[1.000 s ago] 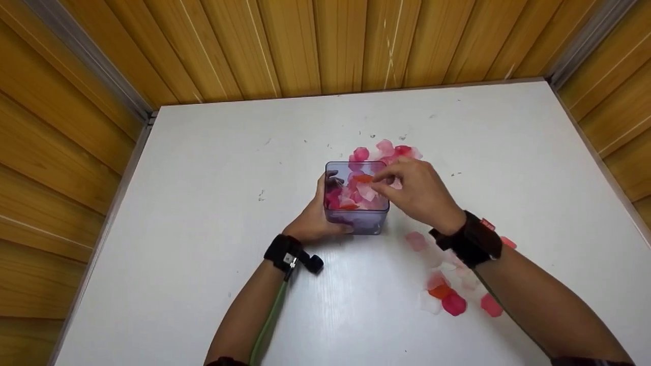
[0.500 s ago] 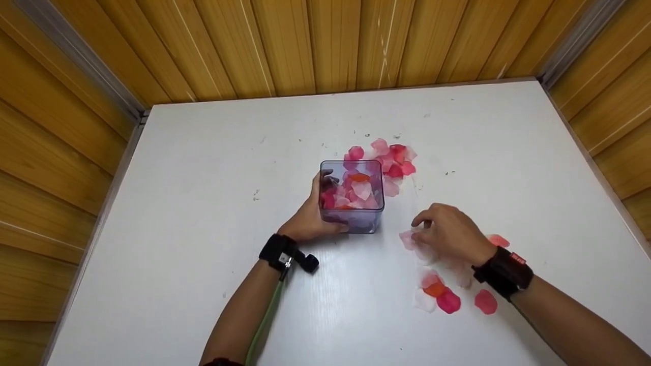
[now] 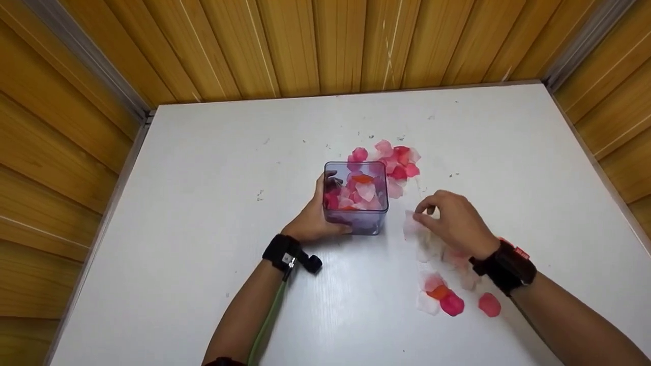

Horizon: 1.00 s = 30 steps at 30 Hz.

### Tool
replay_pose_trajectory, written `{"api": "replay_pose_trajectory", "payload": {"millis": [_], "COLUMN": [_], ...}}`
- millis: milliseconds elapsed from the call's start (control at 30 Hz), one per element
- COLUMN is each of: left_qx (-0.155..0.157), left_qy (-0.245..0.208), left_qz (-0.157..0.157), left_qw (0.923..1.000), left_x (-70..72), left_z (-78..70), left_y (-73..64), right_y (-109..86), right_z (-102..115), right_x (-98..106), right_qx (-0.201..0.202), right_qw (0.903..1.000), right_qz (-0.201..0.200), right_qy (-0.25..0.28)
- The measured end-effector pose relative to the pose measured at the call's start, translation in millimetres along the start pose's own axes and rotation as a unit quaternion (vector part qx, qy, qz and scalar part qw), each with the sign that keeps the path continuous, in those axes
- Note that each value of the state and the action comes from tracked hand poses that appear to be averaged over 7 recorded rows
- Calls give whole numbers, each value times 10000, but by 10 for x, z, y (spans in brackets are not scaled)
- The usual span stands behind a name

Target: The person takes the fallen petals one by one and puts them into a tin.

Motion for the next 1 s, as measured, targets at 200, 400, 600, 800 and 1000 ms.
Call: {"api": "replay_pose_trajectory", "payload": {"millis": [200, 400, 600, 800, 1000], "left_qx": [-117, -141, -156, -135, -80], "left_qy": [-170, -110, -154, -172, 93], "left_qz": [63, 52, 116, 86, 25], "left_qw": [9998, 9998, 9997, 9997, 9999], "left_x": [15, 12, -9, -3, 6], "left_z": [-36, -6, -14, -26, -4], "left_y": [-3, 6, 26, 17, 8], "right_y": [140, 330, 466, 378, 221], "right_z": [508, 974, 1058, 836, 304], "right_x": [309, 119, -128, -5, 116], "right_qx": [939, 1309, 1363, 1265, 884], "right_qw": [9864, 9843, 9874, 9845, 9885], "right_qz": [-1290, -987, -657, -902, -1103], "right_qy": [391, 651, 471, 820, 530]}}
Point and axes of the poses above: each hand's wrist, its own y-axis towards the middle knuckle, its own x-axis out of the back of the hand, z = x × y, the point moved 3 cm from there along y, towards the middle knuckle, and after that the axes turned 3 degrees about y, right-handed, at the moved point
